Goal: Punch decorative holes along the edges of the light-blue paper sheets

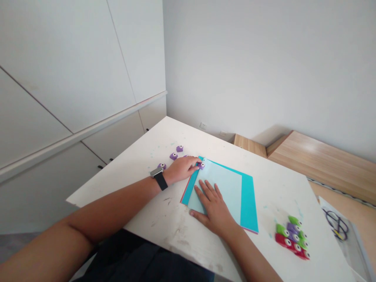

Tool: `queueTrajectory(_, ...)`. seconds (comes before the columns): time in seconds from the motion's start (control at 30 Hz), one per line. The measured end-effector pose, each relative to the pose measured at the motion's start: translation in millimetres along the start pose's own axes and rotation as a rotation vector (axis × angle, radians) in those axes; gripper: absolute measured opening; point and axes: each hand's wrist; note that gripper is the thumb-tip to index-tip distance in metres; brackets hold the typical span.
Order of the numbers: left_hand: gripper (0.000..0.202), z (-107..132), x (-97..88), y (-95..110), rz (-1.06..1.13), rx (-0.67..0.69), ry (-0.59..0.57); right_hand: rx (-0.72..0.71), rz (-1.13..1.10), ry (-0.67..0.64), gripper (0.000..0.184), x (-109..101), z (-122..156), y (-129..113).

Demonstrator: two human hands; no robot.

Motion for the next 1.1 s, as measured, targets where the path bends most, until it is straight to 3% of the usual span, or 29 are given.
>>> queueTrajectory(0.73, 0.030, -3, -4.9, 5, 0.063, -0.015, 0.025, -0.015, -0.101, 0.062, 0.081, -7, 5, 0)
queueTrajectory(0.93, 0.027, -4, -18.0, 4, 0.093, -0.059, 0.063, 0.105, -0.154, 0.322, 0.048, -27, -3, 29)
queueTrajectory(1.1, 0.022, -3, -18.5, 4, 0.054, -0.020, -0.002, 0.094, -0.159, 0.360, 0.039, -36, -27, 52)
Point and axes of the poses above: each hand's wrist, its own z-axis away from the middle knuckle, its own x-axis out of the palm, y = z × x, and after that the axes turned 4 degrees about -z, right-handed
